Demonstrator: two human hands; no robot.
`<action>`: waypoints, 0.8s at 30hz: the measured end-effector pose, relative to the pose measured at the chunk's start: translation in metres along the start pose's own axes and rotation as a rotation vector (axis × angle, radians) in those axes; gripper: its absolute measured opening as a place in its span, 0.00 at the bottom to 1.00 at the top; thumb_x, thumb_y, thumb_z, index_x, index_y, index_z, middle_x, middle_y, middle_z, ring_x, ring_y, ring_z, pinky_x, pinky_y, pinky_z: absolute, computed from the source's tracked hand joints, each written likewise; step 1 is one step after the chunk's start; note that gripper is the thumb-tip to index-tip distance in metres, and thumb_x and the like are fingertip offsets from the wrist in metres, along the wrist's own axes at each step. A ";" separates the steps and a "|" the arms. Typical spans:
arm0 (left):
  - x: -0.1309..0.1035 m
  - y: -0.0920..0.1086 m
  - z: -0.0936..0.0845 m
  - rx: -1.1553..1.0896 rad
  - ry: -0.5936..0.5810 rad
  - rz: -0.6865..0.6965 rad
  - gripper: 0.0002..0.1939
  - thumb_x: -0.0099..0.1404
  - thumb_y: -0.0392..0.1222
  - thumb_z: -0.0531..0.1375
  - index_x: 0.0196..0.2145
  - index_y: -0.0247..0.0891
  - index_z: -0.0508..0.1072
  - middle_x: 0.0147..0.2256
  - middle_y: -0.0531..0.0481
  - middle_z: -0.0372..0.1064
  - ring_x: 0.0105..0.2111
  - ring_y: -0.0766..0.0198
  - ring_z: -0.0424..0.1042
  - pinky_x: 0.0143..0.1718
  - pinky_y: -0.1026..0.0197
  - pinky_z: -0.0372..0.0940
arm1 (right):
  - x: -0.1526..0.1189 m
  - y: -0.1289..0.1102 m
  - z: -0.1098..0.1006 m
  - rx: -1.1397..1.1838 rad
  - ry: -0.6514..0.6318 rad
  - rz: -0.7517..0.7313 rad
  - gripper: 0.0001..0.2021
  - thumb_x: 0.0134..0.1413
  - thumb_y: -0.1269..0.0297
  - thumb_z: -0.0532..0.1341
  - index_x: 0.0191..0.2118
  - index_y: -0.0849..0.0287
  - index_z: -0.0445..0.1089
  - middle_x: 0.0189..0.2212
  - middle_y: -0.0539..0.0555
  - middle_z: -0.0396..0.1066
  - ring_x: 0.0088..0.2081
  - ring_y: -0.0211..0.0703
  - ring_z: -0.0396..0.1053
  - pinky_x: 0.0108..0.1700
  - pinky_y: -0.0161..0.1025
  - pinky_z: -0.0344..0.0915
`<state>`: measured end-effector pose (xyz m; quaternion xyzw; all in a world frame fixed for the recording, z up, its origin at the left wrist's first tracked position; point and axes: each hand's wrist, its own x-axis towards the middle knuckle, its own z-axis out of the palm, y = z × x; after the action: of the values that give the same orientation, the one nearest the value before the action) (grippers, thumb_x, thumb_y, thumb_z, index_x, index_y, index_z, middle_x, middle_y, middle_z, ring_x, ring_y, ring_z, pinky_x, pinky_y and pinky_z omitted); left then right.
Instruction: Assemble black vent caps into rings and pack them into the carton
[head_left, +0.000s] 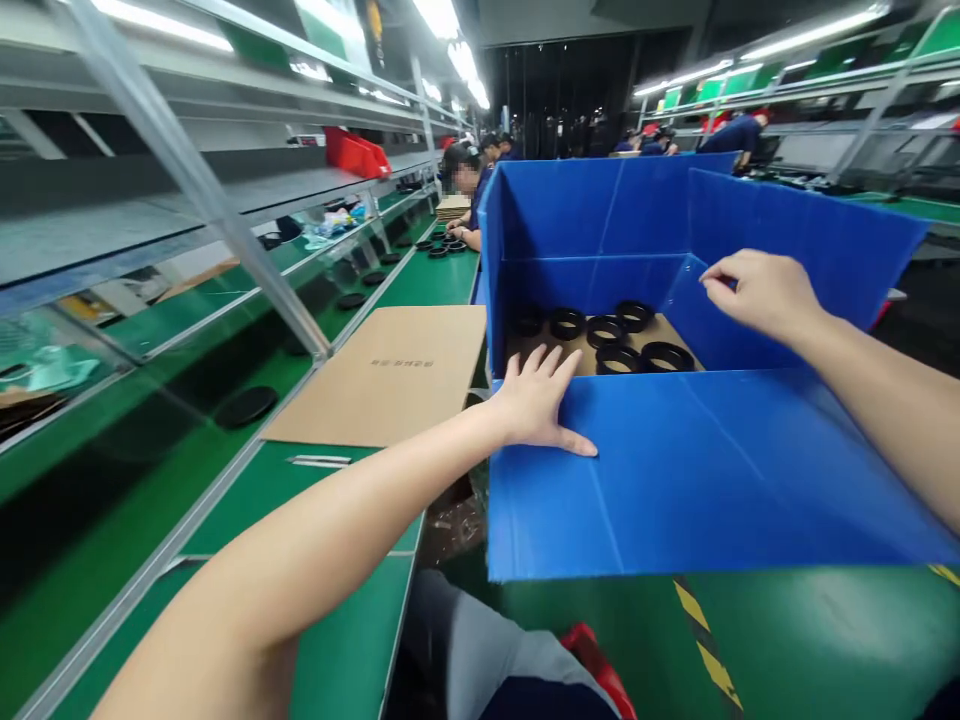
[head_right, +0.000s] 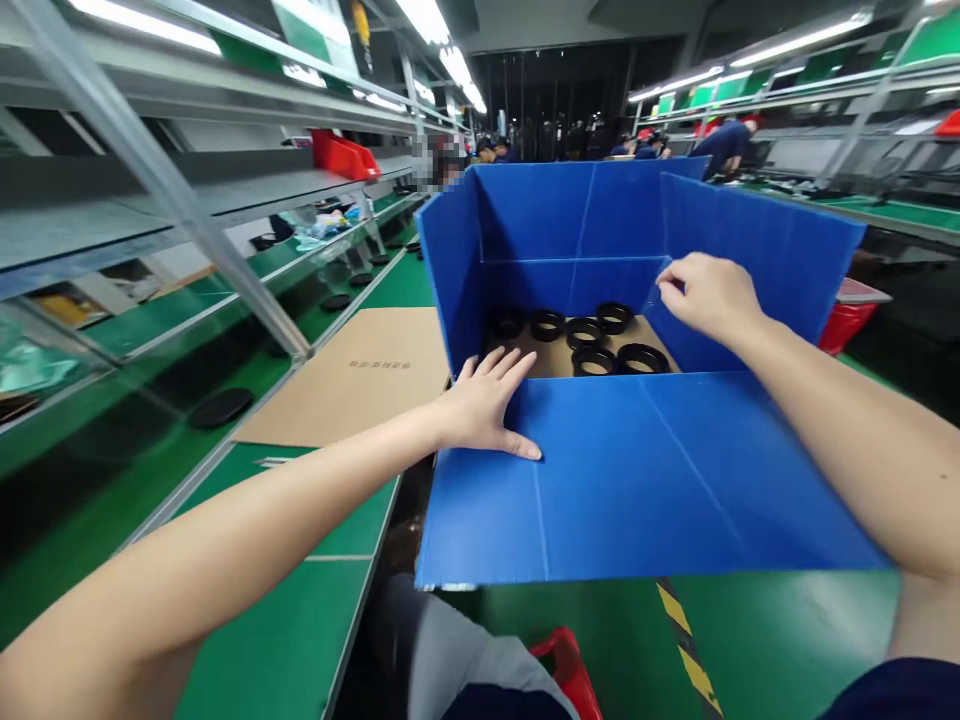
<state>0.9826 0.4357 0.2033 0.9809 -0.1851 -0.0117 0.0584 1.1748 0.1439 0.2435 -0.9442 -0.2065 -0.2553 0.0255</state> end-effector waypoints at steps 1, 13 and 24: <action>0.012 -0.003 0.009 0.014 -0.068 -0.016 0.70 0.47 0.73 0.71 0.73 0.34 0.45 0.68 0.27 0.52 0.67 0.30 0.52 0.65 0.27 0.47 | -0.001 0.015 0.011 -0.035 -0.113 0.047 0.14 0.68 0.67 0.55 0.47 0.61 0.78 0.50 0.62 0.75 0.49 0.53 0.71 0.42 0.44 0.61; -0.001 -0.018 0.091 0.264 0.366 0.167 0.59 0.54 0.56 0.74 0.70 0.27 0.49 0.48 0.36 0.66 0.46 0.47 0.66 0.50 0.50 0.59 | 0.014 0.025 0.147 0.309 -1.106 0.349 0.41 0.67 0.47 0.61 0.76 0.55 0.44 0.59 0.68 0.67 0.36 0.49 0.77 0.36 0.44 0.77; 0.005 -0.022 0.088 0.265 0.389 0.173 0.57 0.56 0.60 0.72 0.70 0.27 0.51 0.48 0.36 0.66 0.46 0.46 0.65 0.52 0.49 0.56 | 0.011 0.018 0.204 0.499 -1.175 0.210 0.58 0.52 0.41 0.71 0.76 0.40 0.29 0.72 0.63 0.46 0.58 0.59 0.67 0.49 0.48 0.74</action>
<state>0.9917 0.4449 0.1135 0.9442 -0.2536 0.2069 -0.0354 1.2874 0.1629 0.0725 -0.9075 -0.1455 0.3636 0.1518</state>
